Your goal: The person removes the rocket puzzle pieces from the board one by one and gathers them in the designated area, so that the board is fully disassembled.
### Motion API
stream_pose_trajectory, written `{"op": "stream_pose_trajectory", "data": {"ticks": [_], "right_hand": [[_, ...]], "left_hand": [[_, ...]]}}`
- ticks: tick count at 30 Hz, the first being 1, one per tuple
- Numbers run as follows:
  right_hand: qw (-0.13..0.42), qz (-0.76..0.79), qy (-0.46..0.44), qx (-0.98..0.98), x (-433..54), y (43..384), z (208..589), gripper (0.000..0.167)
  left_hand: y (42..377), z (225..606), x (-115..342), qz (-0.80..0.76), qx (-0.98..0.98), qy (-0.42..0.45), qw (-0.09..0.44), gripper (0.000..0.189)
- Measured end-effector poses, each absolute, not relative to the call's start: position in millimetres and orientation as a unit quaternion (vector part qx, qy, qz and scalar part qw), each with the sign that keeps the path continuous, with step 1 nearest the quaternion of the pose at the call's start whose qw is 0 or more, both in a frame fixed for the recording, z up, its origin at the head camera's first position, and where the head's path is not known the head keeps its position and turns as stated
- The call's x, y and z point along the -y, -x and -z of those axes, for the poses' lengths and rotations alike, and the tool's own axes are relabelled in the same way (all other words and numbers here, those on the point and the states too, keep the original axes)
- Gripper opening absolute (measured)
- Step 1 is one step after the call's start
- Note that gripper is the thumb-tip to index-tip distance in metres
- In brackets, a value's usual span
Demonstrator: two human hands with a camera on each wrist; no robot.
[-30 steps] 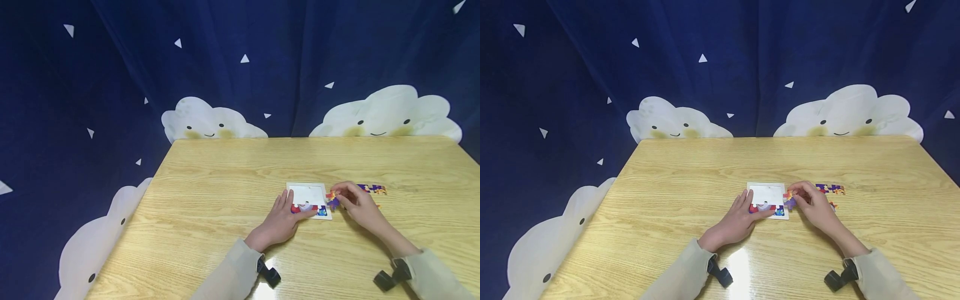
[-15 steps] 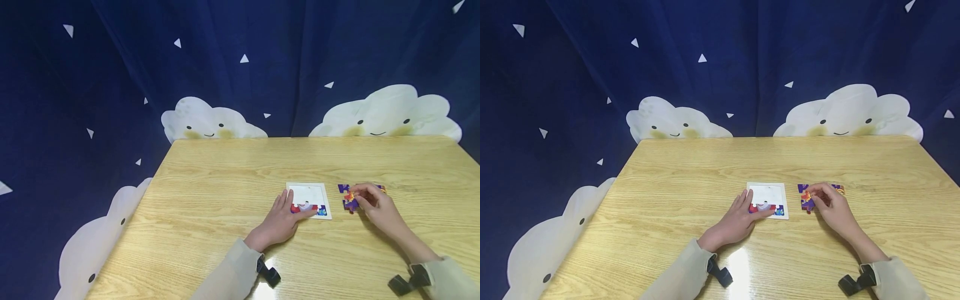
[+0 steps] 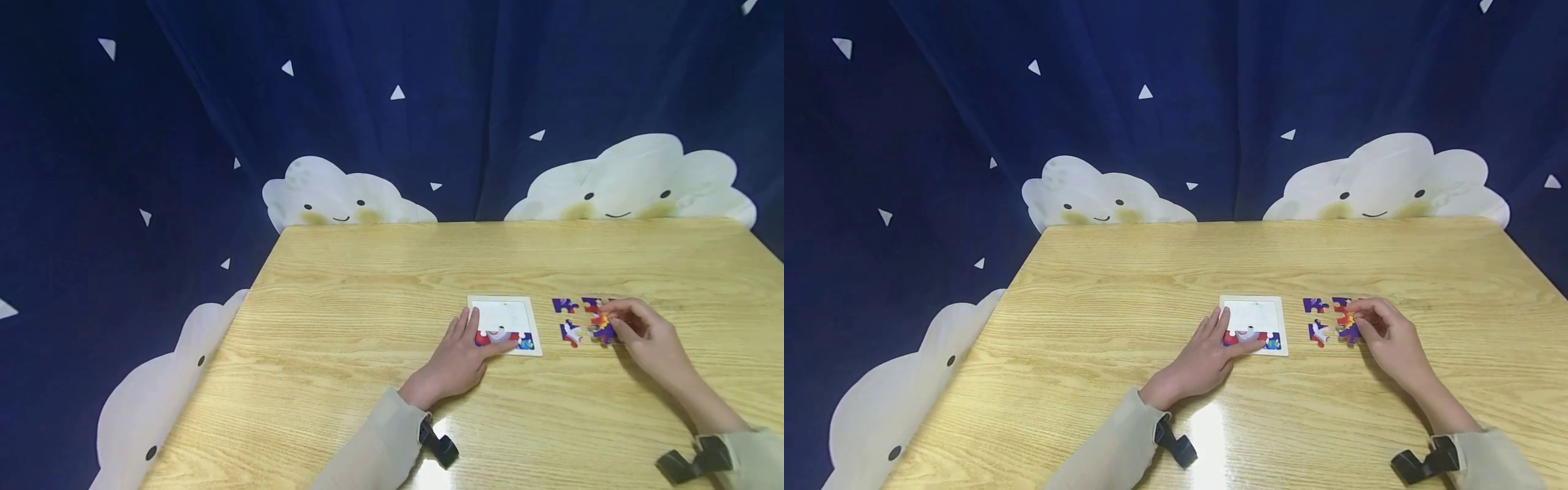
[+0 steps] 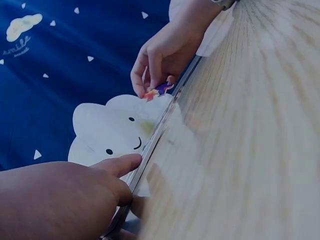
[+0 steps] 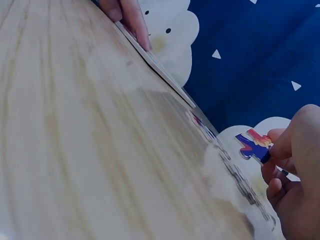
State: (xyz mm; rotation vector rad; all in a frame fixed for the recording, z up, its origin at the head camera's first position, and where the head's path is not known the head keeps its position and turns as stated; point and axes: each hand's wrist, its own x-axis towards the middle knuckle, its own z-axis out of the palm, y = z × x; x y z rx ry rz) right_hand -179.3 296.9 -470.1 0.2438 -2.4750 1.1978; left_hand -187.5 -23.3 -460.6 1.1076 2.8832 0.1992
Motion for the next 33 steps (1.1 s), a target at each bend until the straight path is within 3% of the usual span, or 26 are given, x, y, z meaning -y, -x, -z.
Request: {"op": "stream_pose_trajectory", "data": {"ticks": [33], "right_hand": [[0.191, -0.394, -0.016, 0.899, -348, 170, 477, 0.014]], "left_hand": [[188, 464, 23, -0.063, -0.933, -0.354, 0.026, 0.055]]}}
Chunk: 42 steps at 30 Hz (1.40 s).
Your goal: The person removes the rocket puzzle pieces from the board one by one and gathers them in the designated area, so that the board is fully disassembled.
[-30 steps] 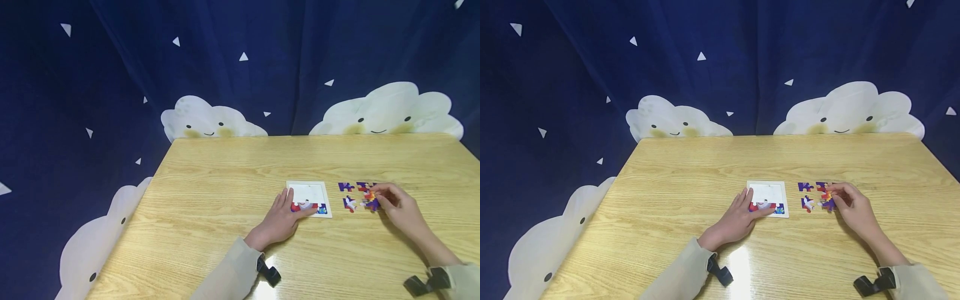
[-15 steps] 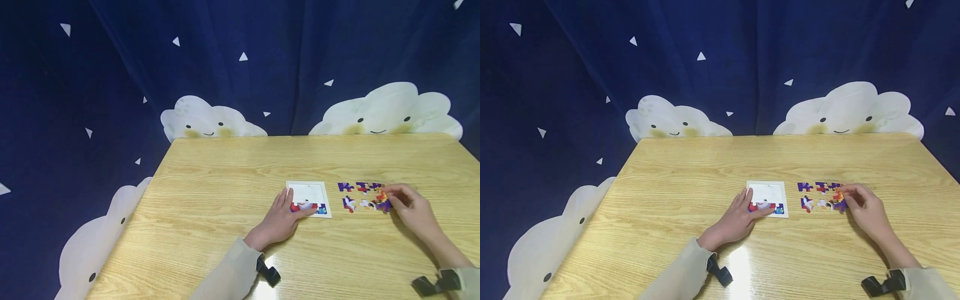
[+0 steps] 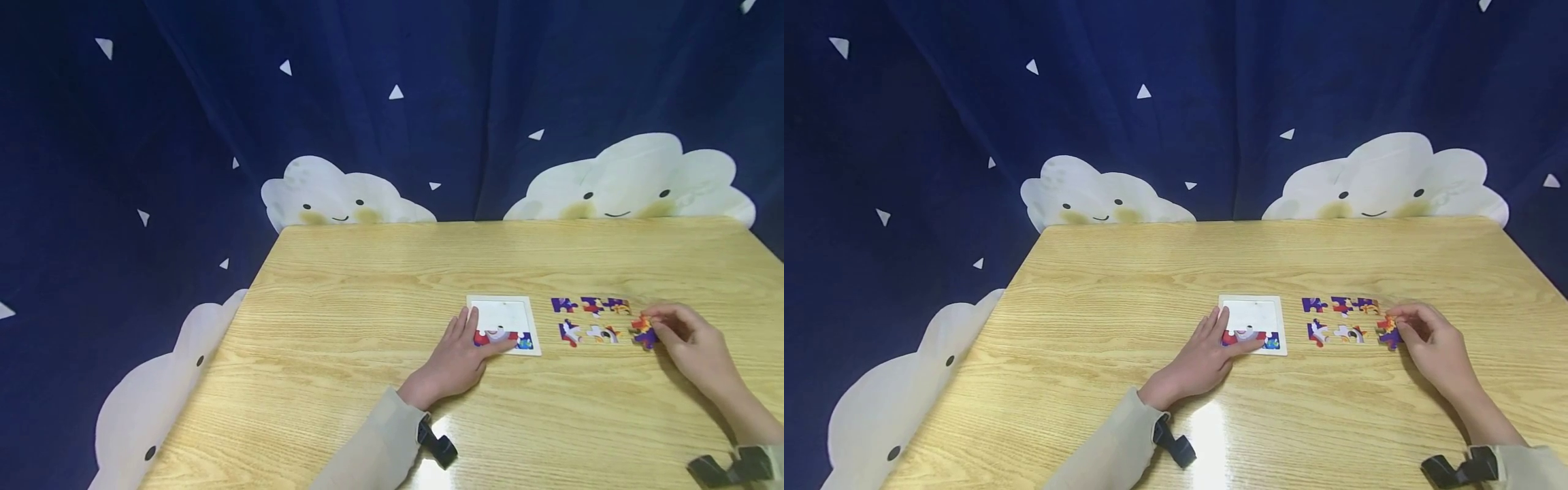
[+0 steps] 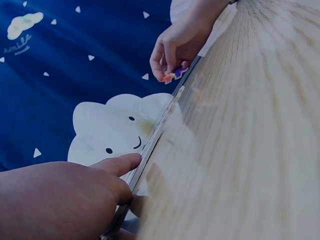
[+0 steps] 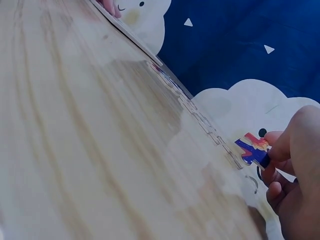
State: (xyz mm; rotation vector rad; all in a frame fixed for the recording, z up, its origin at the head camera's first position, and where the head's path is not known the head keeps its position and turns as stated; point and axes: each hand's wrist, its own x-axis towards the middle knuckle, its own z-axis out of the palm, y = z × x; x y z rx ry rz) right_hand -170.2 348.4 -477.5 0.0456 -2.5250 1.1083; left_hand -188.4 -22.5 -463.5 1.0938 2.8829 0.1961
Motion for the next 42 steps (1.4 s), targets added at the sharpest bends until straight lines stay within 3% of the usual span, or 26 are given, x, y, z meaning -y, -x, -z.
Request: {"op": "stream_pose_trajectory", "data": {"ticks": [42], "right_hand": [[0.188, -0.311, -0.062, 0.929, -350.5, 174.6, 482.5, 0.013]], "left_hand": [[188.4, 462.8, 23.9, -0.078, -0.931, -0.356, 0.020, 0.053]]}}
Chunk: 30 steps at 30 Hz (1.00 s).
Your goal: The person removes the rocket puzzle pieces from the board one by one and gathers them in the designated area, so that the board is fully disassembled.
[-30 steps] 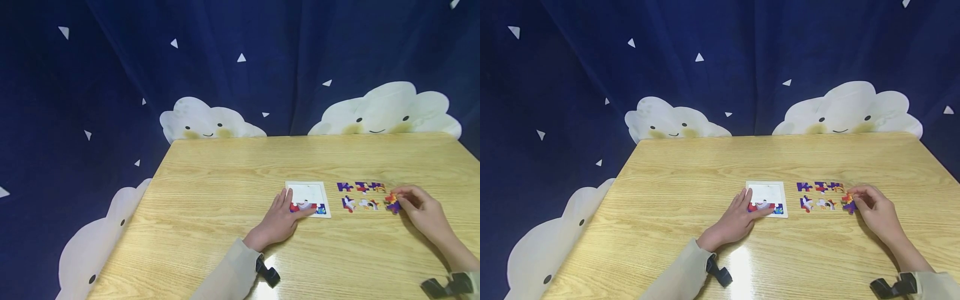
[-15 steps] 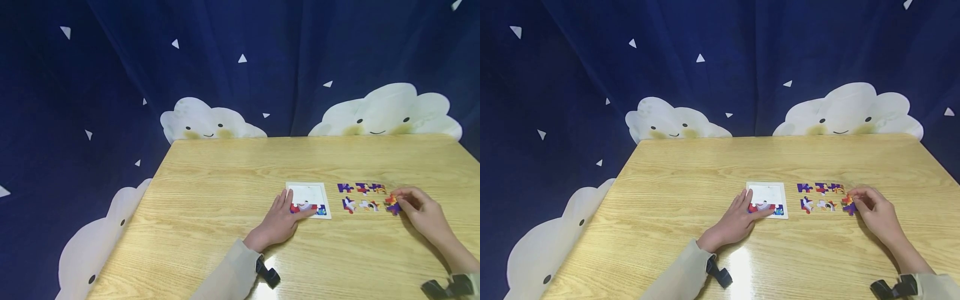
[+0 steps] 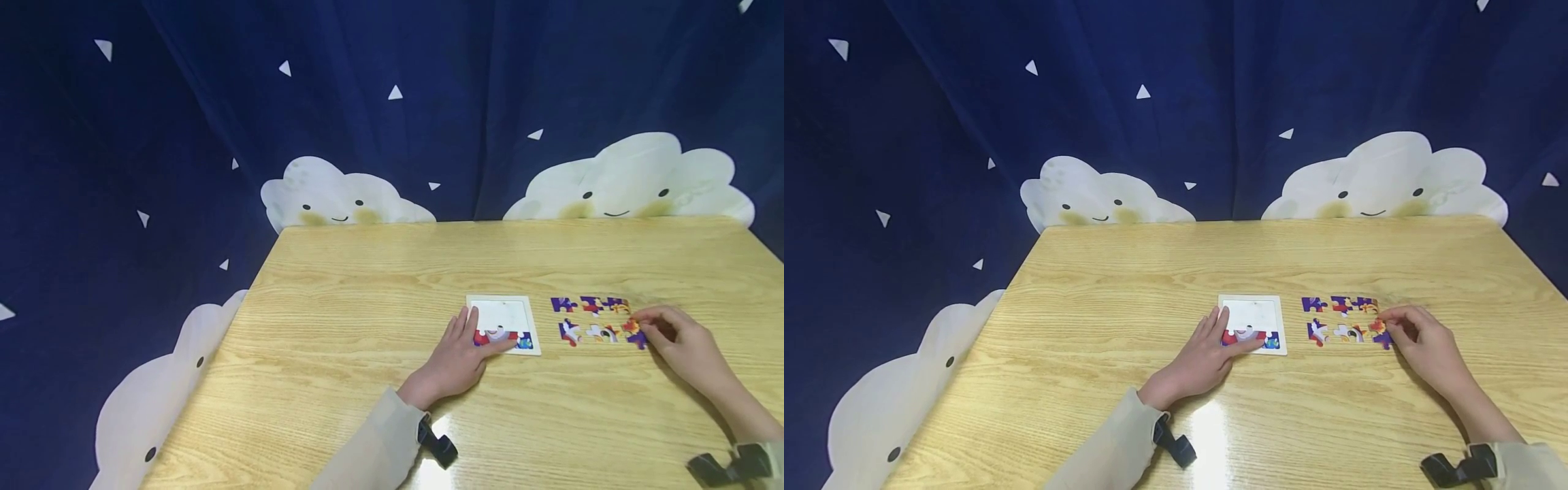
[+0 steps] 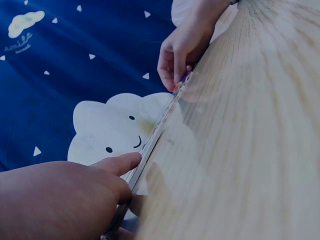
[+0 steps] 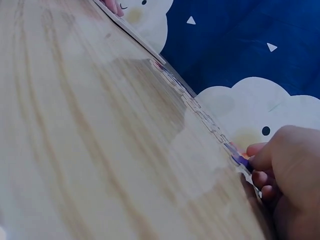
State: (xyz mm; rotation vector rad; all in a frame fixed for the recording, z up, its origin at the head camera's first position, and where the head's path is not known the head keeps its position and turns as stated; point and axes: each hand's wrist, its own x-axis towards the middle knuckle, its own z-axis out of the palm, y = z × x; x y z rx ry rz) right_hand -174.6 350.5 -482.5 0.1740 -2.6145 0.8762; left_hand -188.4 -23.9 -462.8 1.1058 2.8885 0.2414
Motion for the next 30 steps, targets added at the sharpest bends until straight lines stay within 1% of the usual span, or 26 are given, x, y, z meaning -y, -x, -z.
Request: {"op": "stream_pose_trajectory", "data": {"ticks": [11, 21, 26, 30], "right_hand": [[0.175, -0.291, -0.059, 0.939, -347.4, 177.8, 482.7, 0.013], [0.189, -0.283, -0.067, 0.938, -345.0, 177.2, 483.0, 0.018], [0.195, -0.297, -0.053, 0.933, -346.7, 175.6, 484.1, 0.013], [0.192, -0.307, -0.040, 0.931, -347.4, 174.9, 484.4, 0.011]], "left_hand": [[188.3, 463.3, 24.2, -0.083, -0.933, -0.349, 0.030, 0.054], [187.8, 463.1, 24.7, -0.083, -0.932, -0.353, 0.025, 0.051], [187.2, 464.0, 25.0, -0.083, -0.932, -0.351, 0.029, 0.051], [186.7, 463.4, 25.5, -0.079, -0.931, -0.355, 0.014, 0.052]]}}
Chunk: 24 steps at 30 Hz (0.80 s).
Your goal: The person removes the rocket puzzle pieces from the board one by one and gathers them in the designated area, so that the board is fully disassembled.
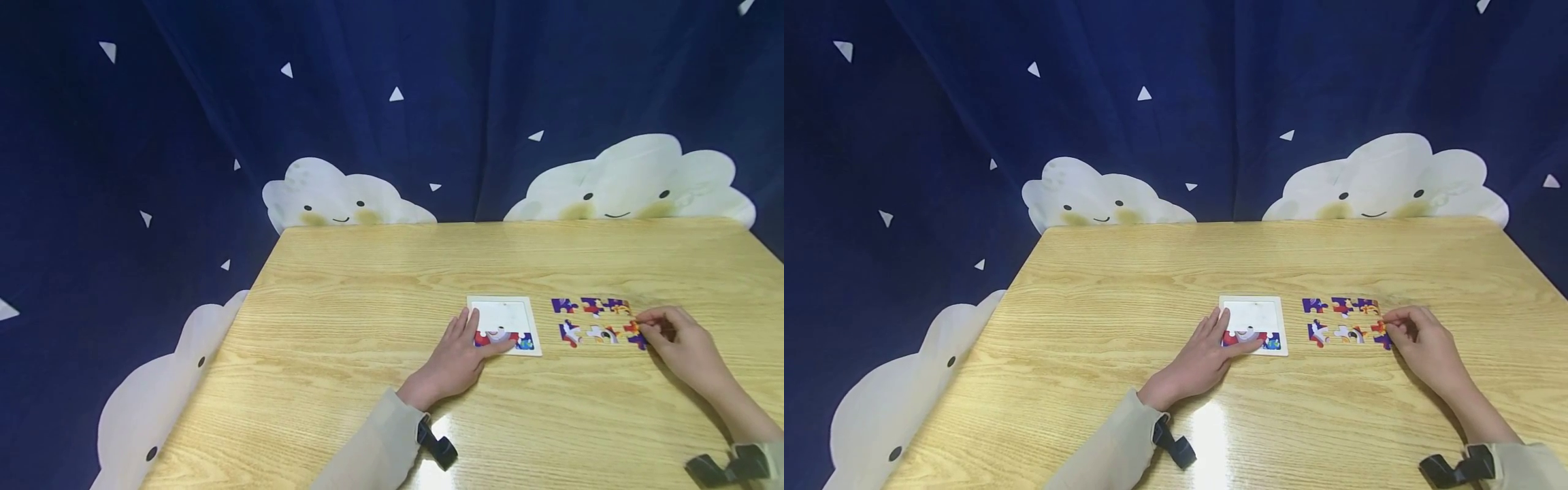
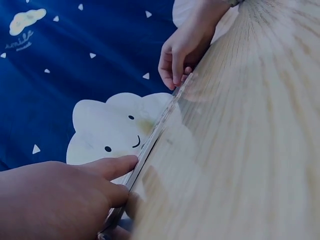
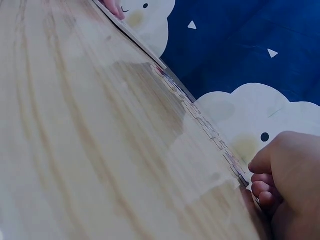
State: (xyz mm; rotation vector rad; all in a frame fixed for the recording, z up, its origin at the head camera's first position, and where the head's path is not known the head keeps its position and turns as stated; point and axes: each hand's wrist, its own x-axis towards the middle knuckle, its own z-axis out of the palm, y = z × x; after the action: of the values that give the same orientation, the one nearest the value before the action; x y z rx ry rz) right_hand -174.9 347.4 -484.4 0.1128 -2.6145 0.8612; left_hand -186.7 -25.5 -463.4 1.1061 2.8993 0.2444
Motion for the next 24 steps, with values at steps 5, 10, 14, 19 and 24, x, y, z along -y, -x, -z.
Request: {"op": "stream_pose_trajectory", "data": {"ticks": [5, 10, 14, 19, 24], "right_hand": [[0.187, -0.306, -0.030, 0.933, -346, 174, 484, 0.011], [0.182, -0.303, -0.026, 0.935, -345, 174, 482, 0.010], [0.179, -0.304, -0.025, 0.935, -344, 173, 481, 0.010], [0.183, -0.299, -0.016, 0.937, -341, 173, 480, 0.012], [0.221, -0.314, -0.033, 0.923, -324, 174, 476, 0.012]], "left_hand": [[188, 464, 26, -0.079, -0.925, -0.369, -0.054, 0.052], [191, 470, 28, -0.112, -0.917, -0.362, -0.127, 0.049], [192, 471, 29, -0.137, -0.915, -0.350, -0.145, 0.042], [193, 470, 30, -0.152, -0.904, -0.357, -0.179, 0.024], [194, 470, 29, -0.140, -0.895, -0.371, -0.206, 0.017]]}}
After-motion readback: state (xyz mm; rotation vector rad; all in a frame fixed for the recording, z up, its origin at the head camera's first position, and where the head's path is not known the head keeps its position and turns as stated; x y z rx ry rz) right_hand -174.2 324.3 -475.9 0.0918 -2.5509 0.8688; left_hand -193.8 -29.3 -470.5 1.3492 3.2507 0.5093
